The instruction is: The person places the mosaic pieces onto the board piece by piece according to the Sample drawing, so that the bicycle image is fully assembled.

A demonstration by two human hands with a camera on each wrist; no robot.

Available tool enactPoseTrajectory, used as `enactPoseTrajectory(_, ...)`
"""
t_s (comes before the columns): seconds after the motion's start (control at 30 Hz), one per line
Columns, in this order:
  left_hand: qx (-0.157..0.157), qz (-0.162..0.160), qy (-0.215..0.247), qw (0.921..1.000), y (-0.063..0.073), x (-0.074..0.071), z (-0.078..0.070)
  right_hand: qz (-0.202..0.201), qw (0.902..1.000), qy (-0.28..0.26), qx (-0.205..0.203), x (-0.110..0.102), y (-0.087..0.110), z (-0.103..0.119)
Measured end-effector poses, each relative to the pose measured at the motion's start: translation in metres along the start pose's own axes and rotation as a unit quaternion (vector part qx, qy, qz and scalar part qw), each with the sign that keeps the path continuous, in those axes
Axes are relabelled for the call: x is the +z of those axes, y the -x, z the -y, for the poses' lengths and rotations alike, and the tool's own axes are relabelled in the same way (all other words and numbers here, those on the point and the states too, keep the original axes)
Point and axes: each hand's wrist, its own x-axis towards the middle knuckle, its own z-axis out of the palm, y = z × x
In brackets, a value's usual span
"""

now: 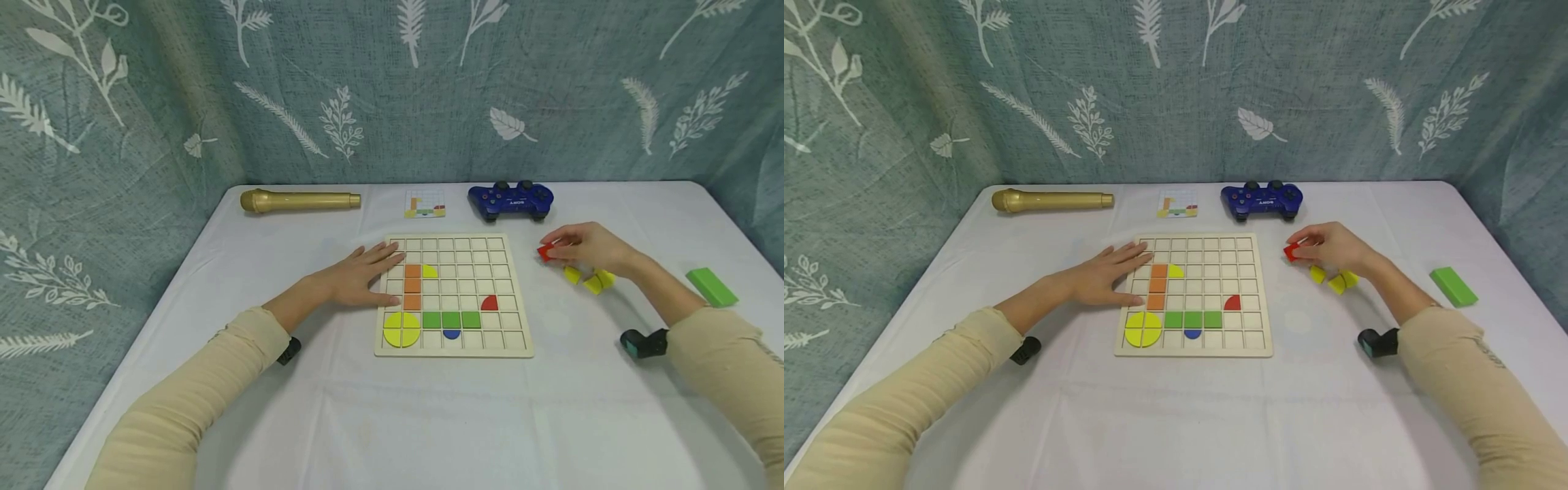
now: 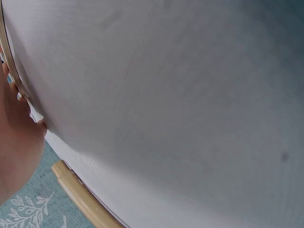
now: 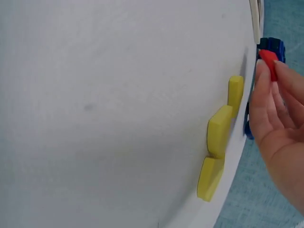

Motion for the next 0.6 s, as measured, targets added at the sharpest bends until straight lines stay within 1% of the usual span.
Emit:
enactPoseTrajectory(0.1, 0.003, 0.001, -0.001, 1.0, 0.0, 0.0, 0.0, 0.019, 0.9982, -0.056, 0.007, 0.0, 0.004, 0.003)
enactPoseTrajectory(0.23, 0.006, 0.002, 0.0, 1.0, 0.001, -0.001, -0.001, 0.043, 0.9921, -0.117, 0.014, 0.005, 0.009, 0.007)
enactPoseTrajectory(0.4, 0.006, 0.003, -0.001, 1.0, 0.001, -0.002, -0.002, 0.07, 0.986, -0.15, 0.015, 0.017, 0.013, 0.014)
enactPoseTrajectory(0.6, 0.002, 0.004, -0.001, 1.0, 0.001, -0.002, -0.001, 0.11, 0.9763, -0.186, -0.008, 0.032, 0.018, 0.019)
